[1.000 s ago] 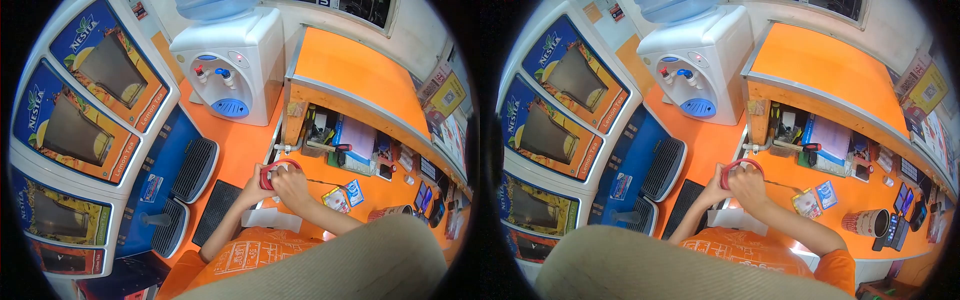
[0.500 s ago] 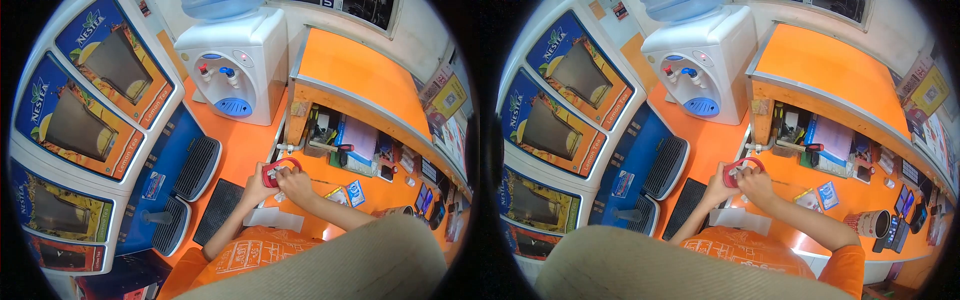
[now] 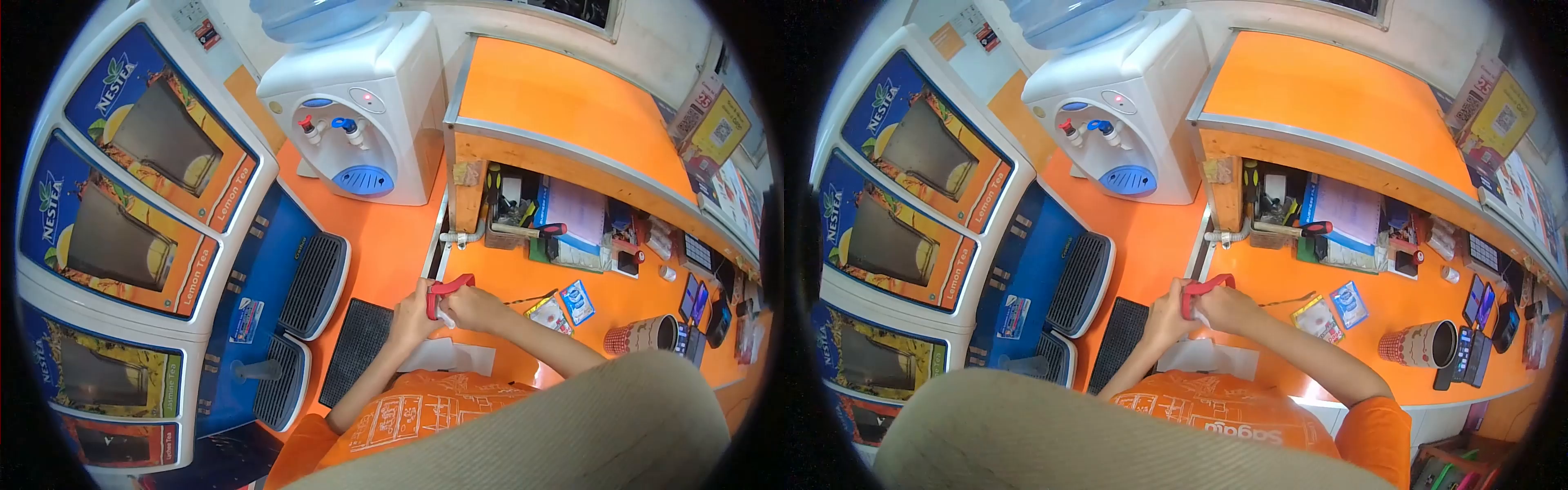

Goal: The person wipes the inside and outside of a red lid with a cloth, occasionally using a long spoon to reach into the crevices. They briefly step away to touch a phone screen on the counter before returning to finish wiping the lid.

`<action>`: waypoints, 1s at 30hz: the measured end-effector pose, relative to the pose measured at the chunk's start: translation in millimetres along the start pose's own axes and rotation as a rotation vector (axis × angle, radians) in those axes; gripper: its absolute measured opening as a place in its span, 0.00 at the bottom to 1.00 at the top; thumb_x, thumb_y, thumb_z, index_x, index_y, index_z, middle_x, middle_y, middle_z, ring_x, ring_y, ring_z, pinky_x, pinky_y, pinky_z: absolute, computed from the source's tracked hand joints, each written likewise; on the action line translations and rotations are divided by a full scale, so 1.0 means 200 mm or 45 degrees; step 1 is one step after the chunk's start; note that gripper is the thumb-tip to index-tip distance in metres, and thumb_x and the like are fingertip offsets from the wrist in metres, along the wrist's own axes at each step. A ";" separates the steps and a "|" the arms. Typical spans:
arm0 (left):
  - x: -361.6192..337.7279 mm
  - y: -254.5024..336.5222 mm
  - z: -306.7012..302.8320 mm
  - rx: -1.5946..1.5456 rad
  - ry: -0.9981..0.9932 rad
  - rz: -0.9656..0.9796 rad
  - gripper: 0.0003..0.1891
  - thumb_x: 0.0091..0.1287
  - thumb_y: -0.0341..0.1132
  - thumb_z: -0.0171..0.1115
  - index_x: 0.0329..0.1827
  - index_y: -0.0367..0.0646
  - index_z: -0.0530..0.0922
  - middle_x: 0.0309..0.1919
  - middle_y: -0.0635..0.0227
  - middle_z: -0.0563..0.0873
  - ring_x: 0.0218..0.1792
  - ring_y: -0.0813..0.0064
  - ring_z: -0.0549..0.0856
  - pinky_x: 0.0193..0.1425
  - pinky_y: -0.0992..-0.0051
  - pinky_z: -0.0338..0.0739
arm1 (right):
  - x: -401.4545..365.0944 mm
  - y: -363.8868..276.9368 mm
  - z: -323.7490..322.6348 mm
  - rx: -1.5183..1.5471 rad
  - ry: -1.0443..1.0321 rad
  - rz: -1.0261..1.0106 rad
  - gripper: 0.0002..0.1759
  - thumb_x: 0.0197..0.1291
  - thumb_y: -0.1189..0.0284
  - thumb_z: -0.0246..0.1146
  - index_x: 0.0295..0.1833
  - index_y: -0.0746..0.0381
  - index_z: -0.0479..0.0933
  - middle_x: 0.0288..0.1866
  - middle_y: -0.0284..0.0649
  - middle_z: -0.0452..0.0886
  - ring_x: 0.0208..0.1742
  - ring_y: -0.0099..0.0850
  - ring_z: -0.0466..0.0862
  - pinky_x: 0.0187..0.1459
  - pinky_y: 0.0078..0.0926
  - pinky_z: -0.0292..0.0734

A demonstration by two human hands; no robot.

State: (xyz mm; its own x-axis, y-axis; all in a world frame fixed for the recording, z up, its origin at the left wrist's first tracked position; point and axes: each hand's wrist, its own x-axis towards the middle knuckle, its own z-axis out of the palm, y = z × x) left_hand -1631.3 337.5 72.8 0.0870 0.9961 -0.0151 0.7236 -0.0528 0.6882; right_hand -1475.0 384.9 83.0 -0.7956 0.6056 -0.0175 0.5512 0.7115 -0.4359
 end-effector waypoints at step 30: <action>0.05 -0.11 -0.01 -0.551 0.018 0.002 0.42 0.40 0.35 0.78 0.57 0.42 0.59 0.50 0.54 0.77 0.52 0.61 0.80 0.55 0.67 0.74 | -0.39 0.27 0.04 1.900 -0.044 0.618 0.04 0.58 0.74 0.57 0.40 0.59 0.74 0.23 0.25 0.69 0.20 0.12 0.64 0.20 0.10 0.53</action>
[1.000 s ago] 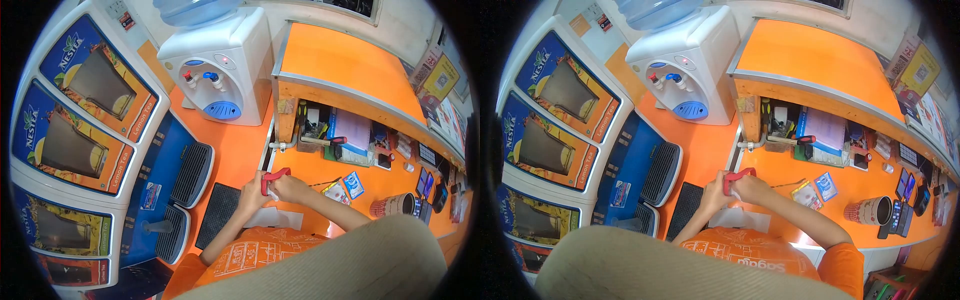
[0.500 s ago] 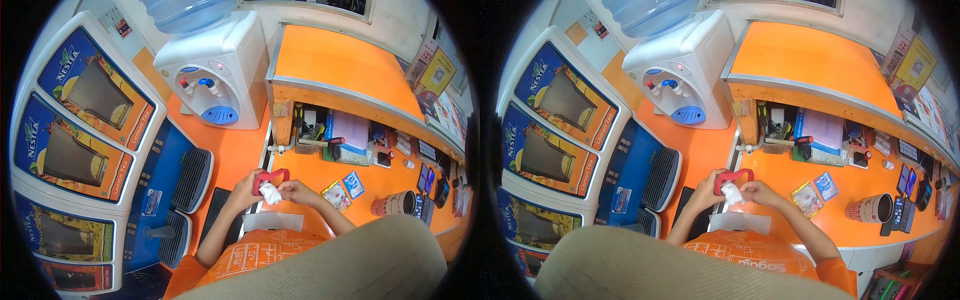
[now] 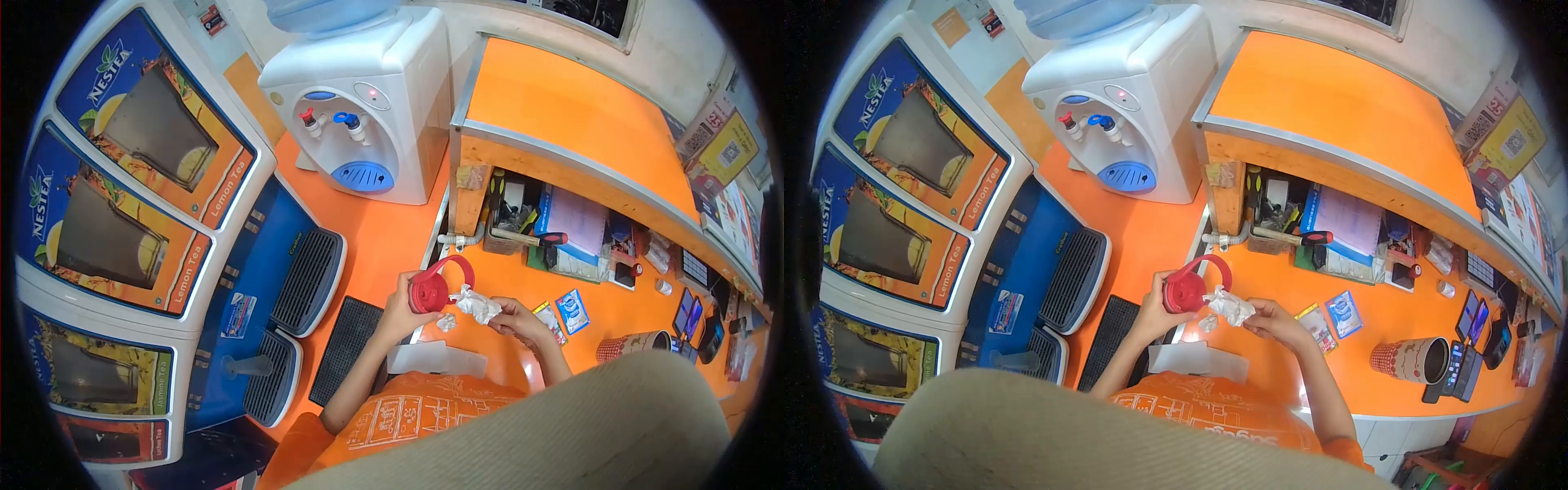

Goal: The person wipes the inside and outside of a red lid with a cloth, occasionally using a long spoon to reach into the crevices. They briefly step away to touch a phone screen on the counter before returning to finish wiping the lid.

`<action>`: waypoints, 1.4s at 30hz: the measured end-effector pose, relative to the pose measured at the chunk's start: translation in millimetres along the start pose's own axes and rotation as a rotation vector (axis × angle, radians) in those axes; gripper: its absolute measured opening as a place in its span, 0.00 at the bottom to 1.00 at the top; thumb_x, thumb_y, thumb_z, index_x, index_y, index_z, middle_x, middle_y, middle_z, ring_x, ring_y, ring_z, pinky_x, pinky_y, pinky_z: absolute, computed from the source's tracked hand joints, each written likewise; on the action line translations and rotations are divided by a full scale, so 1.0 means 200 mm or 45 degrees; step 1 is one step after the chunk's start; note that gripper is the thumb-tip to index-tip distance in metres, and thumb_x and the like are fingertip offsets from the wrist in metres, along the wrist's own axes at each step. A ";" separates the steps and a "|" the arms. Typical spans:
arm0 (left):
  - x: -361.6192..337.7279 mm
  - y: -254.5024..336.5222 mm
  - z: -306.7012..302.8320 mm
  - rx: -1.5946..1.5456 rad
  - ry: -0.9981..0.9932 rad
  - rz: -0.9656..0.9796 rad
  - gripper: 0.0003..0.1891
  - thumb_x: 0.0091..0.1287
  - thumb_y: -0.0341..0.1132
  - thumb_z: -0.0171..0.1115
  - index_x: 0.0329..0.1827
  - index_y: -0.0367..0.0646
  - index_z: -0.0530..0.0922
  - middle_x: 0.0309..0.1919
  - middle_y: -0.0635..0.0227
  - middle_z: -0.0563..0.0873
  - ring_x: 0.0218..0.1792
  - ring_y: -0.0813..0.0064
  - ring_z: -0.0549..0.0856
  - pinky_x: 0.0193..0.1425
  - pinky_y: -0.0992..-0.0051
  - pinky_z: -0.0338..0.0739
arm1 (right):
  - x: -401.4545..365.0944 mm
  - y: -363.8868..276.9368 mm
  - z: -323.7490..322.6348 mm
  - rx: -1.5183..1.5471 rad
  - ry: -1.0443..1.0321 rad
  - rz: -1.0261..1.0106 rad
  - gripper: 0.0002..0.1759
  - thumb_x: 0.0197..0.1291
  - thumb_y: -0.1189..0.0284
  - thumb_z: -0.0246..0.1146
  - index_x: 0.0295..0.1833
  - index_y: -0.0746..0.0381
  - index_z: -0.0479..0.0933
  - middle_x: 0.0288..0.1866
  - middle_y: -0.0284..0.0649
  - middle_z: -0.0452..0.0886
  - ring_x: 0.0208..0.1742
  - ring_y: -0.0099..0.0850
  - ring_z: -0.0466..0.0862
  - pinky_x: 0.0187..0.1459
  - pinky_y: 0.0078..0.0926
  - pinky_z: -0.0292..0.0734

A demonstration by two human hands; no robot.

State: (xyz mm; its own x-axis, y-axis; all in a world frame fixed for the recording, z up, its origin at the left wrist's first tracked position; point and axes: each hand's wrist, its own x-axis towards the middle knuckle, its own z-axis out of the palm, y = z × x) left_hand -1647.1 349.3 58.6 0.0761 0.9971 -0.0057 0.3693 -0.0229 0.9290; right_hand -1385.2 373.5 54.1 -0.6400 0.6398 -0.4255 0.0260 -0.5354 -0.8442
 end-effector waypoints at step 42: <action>-0.04 0.04 0.16 -1.533 0.003 -0.451 0.33 0.57 0.17 0.58 0.63 0.47 0.54 0.56 0.61 0.71 0.54 0.66 0.77 0.57 0.69 0.77 | -0.08 -0.16 0.44 -1.033 0.673 -0.725 0.13 0.54 0.77 0.62 0.48 0.60 0.77 0.24 0.41 0.78 0.18 0.27 0.75 0.23 0.22 0.68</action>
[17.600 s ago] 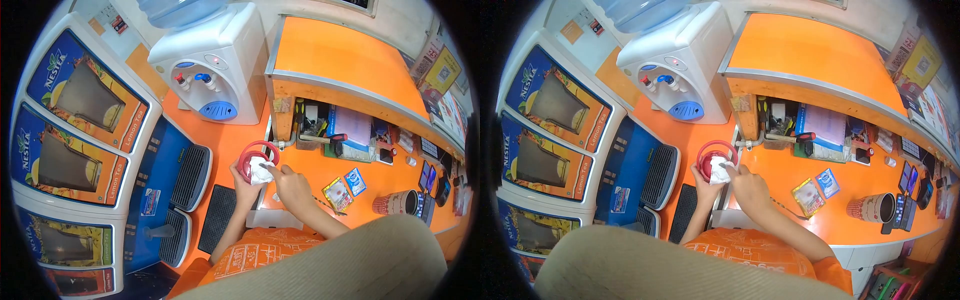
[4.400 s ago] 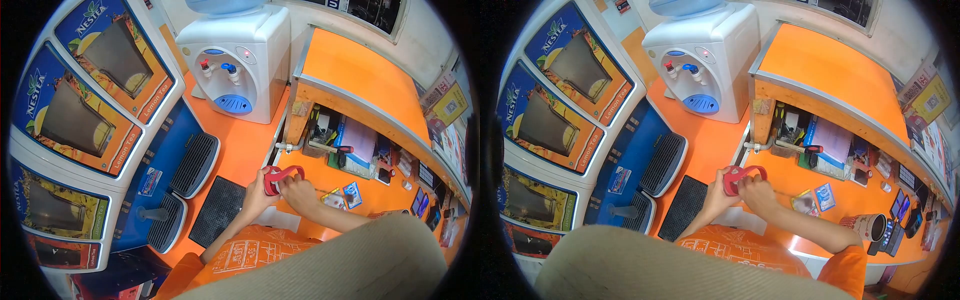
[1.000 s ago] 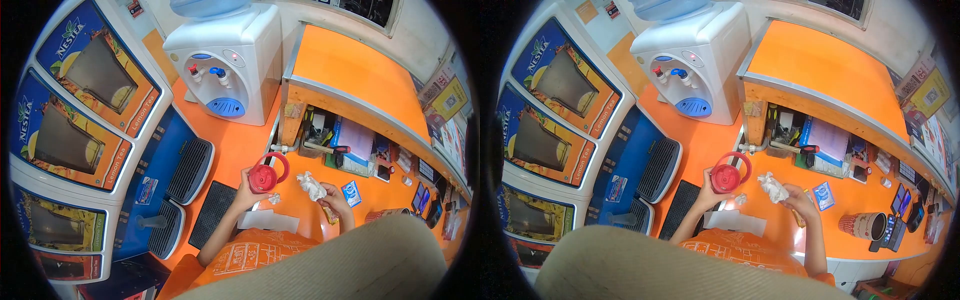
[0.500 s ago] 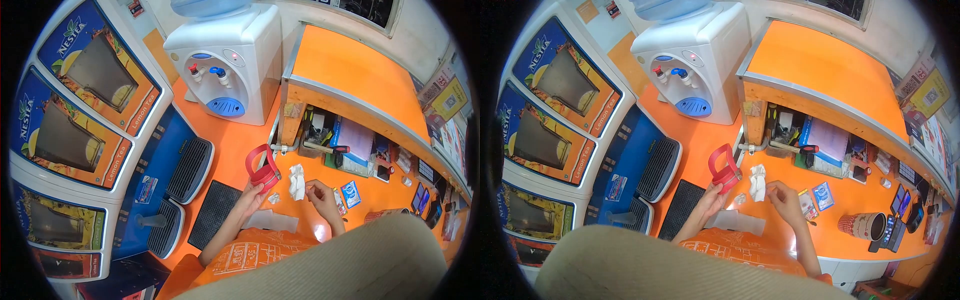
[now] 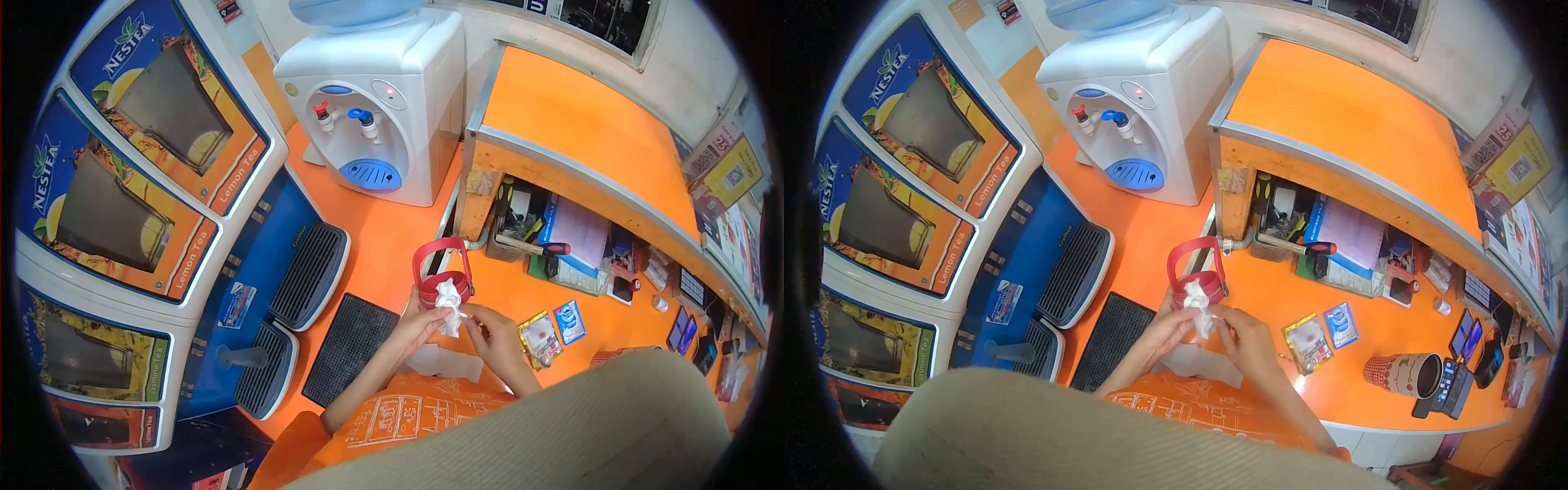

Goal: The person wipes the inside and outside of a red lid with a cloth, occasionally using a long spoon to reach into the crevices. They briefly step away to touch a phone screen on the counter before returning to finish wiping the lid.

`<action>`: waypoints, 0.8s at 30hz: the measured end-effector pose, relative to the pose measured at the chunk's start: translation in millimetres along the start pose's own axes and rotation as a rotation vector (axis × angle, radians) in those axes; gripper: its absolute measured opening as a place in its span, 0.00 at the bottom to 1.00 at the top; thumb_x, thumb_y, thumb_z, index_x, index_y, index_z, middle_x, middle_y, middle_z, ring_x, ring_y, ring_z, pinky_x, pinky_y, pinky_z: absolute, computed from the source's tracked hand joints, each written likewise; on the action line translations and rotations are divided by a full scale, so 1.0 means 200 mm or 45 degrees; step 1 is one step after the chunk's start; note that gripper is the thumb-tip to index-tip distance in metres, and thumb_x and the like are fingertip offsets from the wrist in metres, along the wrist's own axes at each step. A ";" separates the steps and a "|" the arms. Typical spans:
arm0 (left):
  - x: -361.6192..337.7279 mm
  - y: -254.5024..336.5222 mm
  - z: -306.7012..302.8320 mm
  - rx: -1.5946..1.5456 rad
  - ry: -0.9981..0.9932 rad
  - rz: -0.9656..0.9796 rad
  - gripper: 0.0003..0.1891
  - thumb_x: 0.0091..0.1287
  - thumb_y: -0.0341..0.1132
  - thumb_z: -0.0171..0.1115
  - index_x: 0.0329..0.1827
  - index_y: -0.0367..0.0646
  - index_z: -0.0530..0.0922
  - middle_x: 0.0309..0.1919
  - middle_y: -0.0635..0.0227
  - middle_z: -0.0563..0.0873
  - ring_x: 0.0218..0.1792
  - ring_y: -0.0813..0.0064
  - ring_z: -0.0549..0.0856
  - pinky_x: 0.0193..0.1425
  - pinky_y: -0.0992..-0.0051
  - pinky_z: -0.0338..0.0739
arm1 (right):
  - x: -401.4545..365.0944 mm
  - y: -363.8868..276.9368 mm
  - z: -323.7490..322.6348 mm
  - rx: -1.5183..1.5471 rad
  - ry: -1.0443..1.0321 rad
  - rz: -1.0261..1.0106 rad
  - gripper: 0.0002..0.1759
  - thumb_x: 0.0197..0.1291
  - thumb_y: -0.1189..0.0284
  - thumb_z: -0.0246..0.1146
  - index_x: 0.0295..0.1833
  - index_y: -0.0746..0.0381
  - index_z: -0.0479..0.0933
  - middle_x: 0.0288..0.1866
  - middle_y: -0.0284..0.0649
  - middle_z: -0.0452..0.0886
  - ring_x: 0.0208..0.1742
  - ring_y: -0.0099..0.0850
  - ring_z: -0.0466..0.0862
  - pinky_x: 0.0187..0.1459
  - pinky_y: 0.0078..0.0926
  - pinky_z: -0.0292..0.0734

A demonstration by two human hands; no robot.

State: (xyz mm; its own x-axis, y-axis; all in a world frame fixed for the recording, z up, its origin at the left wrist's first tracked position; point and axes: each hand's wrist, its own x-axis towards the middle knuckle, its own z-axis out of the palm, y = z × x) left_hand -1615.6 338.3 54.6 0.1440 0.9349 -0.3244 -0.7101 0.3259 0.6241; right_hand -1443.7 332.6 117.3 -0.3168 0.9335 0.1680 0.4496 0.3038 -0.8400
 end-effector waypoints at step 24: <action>-0.05 0.08 -0.08 0.455 0.323 0.223 0.37 0.49 0.22 0.64 0.61 0.45 0.53 0.52 0.58 0.72 0.52 0.66 0.78 0.51 0.68 0.77 | 0.07 -0.01 0.10 -0.240 0.100 -0.332 0.27 0.48 0.76 0.63 0.58 0.52 0.72 0.52 0.43 0.71 0.55 0.43 0.70 0.54 0.42 0.69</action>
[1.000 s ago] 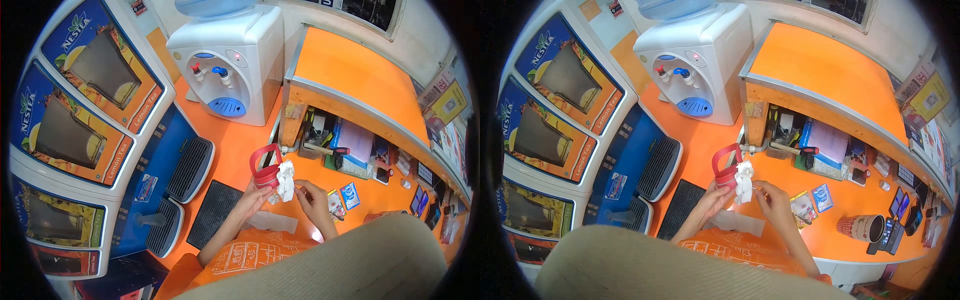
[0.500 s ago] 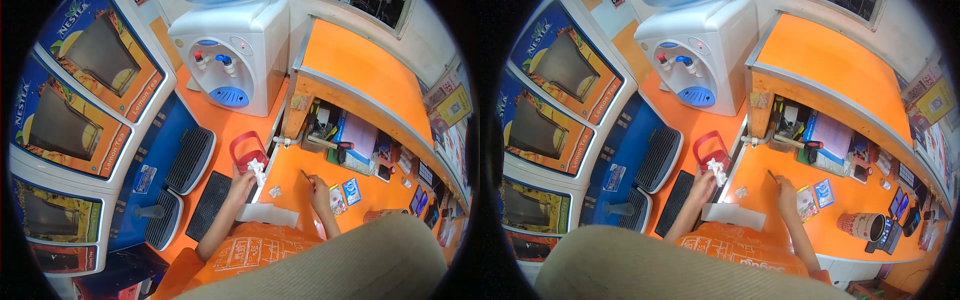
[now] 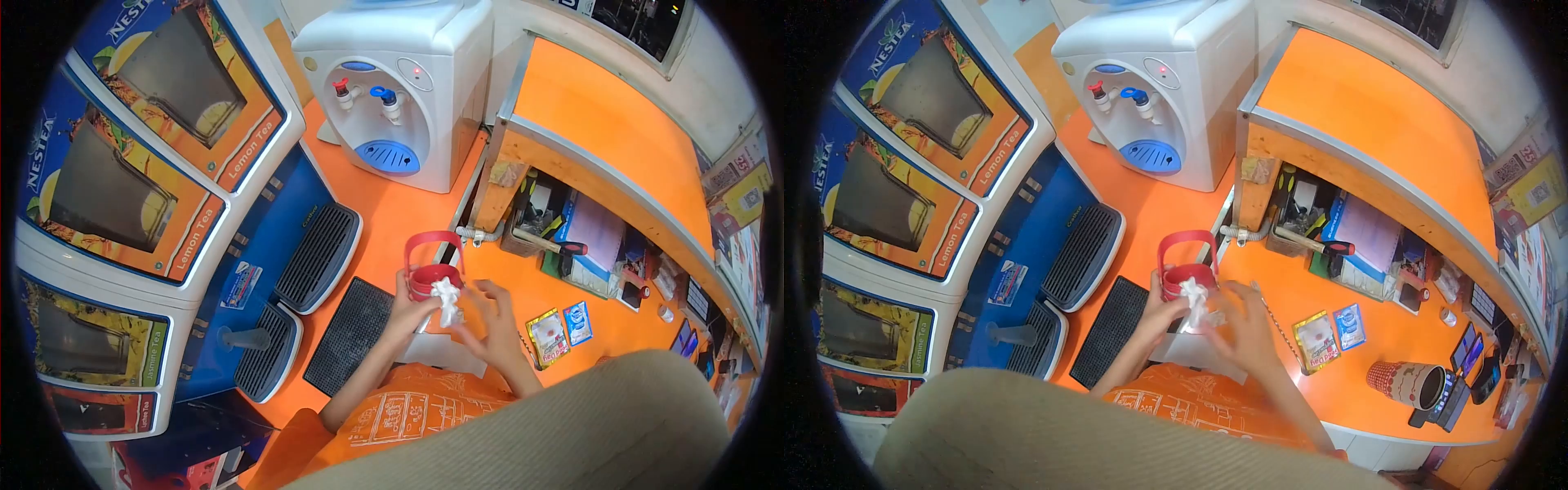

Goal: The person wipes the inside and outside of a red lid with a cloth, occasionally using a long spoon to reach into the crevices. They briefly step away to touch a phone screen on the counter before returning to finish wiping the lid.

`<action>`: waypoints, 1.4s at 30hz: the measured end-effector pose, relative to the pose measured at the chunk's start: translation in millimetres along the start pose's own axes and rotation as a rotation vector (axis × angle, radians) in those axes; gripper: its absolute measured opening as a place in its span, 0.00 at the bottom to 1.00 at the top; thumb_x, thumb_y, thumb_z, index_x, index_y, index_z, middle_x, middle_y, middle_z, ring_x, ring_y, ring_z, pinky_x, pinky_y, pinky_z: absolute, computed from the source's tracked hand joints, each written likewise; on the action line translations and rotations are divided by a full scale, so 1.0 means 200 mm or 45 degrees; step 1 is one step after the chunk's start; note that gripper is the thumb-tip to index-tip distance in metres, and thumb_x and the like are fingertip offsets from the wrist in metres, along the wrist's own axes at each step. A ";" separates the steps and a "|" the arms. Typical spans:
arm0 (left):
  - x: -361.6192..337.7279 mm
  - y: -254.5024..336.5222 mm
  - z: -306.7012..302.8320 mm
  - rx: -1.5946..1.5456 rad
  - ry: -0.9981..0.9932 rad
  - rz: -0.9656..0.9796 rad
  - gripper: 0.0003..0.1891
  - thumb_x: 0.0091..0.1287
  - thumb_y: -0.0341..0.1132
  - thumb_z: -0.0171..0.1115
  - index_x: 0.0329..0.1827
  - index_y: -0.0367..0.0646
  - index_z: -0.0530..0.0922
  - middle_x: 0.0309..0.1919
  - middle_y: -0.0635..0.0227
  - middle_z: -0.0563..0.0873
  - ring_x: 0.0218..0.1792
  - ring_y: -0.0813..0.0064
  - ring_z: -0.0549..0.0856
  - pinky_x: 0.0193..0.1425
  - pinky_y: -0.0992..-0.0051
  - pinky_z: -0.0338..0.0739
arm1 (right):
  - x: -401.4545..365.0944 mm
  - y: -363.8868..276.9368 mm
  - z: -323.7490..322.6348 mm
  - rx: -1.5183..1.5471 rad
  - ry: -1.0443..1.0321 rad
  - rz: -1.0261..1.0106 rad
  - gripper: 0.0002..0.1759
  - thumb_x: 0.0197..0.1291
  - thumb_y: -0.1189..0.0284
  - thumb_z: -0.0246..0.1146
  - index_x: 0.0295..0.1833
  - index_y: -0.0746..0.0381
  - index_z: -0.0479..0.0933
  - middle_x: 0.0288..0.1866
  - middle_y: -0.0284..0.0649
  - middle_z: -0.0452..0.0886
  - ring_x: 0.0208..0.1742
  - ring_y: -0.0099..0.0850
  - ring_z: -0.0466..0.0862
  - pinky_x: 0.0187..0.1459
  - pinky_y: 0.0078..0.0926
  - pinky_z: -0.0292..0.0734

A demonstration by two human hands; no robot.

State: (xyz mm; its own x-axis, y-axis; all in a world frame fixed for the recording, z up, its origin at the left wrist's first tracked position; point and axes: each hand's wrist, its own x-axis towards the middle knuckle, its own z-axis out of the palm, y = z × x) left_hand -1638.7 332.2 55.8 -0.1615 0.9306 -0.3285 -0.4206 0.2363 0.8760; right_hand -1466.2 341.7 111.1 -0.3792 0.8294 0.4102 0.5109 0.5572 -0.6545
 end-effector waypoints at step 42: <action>-0.18 0.23 0.21 0.015 -0.139 0.504 0.19 0.65 0.35 0.48 0.58 0.38 0.64 0.51 0.61 0.70 0.54 0.73 0.69 0.61 0.74 0.62 | 0.01 -0.16 -0.01 0.604 0.119 0.078 0.12 0.44 0.82 0.67 0.31 0.65 0.70 0.34 0.45 0.81 0.36 0.30 0.82 0.40 0.23 0.75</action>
State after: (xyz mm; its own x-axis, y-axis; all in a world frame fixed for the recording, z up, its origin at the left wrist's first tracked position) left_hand -1613.8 322.2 122.1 -0.2129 0.9743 0.0732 -0.3345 -0.1431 0.9315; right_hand -1482.2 326.5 134.0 -0.2773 0.8724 0.4026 0.1138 0.4459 -0.8878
